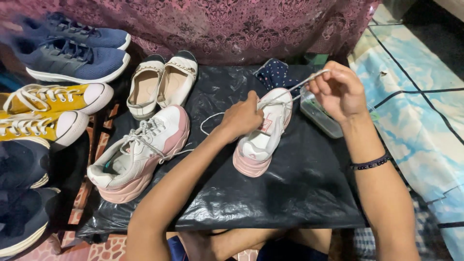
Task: Threading a white shoelace through the eyelets of a pink and white sneaker.
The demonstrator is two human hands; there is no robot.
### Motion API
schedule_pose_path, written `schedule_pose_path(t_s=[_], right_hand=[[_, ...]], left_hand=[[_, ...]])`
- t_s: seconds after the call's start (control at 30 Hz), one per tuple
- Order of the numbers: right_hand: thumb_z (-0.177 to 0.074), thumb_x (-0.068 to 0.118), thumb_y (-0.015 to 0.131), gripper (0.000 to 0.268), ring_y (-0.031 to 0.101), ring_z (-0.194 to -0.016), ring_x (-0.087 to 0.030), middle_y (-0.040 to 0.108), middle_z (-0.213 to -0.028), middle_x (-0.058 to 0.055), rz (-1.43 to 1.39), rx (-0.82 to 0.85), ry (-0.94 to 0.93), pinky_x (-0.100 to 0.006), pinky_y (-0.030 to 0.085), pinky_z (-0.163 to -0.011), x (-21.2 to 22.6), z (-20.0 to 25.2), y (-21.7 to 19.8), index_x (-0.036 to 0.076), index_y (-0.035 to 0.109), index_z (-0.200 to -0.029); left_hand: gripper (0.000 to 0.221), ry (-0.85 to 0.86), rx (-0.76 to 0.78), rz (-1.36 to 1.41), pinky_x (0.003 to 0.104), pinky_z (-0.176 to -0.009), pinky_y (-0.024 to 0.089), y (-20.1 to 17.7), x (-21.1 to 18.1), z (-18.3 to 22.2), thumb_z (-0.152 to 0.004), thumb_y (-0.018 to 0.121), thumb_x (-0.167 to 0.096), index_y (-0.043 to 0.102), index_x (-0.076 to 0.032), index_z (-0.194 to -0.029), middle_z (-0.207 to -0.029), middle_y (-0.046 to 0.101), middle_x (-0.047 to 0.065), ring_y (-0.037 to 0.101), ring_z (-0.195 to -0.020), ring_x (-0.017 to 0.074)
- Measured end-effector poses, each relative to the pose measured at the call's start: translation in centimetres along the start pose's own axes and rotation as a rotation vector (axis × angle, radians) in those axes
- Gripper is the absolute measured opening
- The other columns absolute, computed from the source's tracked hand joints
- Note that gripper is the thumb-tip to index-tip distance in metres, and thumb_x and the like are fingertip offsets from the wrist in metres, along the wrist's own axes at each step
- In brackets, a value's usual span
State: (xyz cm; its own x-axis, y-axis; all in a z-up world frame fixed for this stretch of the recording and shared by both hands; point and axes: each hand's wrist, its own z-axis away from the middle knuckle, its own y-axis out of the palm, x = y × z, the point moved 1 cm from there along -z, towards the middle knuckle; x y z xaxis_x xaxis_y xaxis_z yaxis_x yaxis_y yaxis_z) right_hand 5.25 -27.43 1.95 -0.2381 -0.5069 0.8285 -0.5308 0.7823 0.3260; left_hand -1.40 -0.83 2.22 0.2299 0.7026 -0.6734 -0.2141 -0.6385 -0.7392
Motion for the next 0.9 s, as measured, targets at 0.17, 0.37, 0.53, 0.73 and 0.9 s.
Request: schedule_pose_path(t_s=[0.17, 0.37, 0.53, 0.73, 0.9], right_hand=[[-0.103, 0.019, 0.05, 0.036, 0.046, -0.034, -0.011, 0.04, -0.036, 0.0, 0.155, 0.195, -0.006, -0.033, 0.055, -0.08, 0.3, 1.0, 0.4, -0.005, 0.061, -0.127], [-0.1, 0.024, 0.051, 0.026, 0.053, -0.082, -0.028, 0.052, -0.073, -0.015, 0.047, 0.223, -0.119, -0.04, 0.045, -0.083, 4.0, 1.4, 3.0, 0.007, 0.067, -0.112], [-0.108, 0.02, 0.052, 0.045, 0.035, -0.04, -0.008, 0.038, -0.046, 0.005, 0.156, 0.295, 0.077, -0.028, 0.036, -0.055, 4.9, 2.6, 3.4, -0.005, 0.05, -0.146], [-0.099, 0.05, 0.059, 0.037, 0.032, -0.07, -0.017, 0.034, -0.07, -0.002, 0.031, 0.242, -0.194, -0.035, 0.043, -0.078, 7.9, 3.0, 4.9, 0.014, 0.058, -0.092], [-0.119, 0.025, 0.045, 0.032, 0.03, -0.047, -0.012, 0.029, -0.055, -0.001, -0.008, 0.28, -0.213, -0.03, 0.044, -0.067, 6.1, 4.3, 1.9, 0.021, 0.06, -0.147]], left_hand=[[0.035, 0.022, -0.021, 0.004, 0.056, -0.07, 0.056, 0.5, 0.6, -0.6, -0.093, 0.046, -0.02, 0.047, 0.001, -0.121, -0.101, 0.068, 0.038, 0.073, -0.086, 0.05], [0.027, -0.034, 0.023, -0.068, 0.056, -0.067, 0.049, 0.9, 0.5, -1.0, -0.095, 0.043, -0.021, 0.042, -0.004, -0.116, -0.094, 0.067, 0.026, 0.067, -0.08, 0.0451], [0.021, -0.086, 0.063, -0.133, 0.055, -0.064, 0.041, 0.8, 0.3, -1.2, -0.096, 0.041, -0.023, 0.037, -0.01, -0.111, -0.086, 0.065, 0.014, 0.062, -0.073, 0.0375], [0.022, -0.101, 0.071, -0.13, 0.055, -0.066, 0.042, 0.7, 0.2, -1.2, -0.096, 0.04, -0.023, 0.038, -0.01, -0.114, -0.09, 0.066, 0.015, 0.063, -0.077, 0.0387], [0.021, -0.088, 0.072, -0.132, 0.055, -0.063, 0.042, 1.0, 0.5, -1.4, -0.097, 0.04, -0.024, 0.038, -0.01, -0.113, -0.091, 0.066, 0.016, 0.063, -0.075, 0.0397]])
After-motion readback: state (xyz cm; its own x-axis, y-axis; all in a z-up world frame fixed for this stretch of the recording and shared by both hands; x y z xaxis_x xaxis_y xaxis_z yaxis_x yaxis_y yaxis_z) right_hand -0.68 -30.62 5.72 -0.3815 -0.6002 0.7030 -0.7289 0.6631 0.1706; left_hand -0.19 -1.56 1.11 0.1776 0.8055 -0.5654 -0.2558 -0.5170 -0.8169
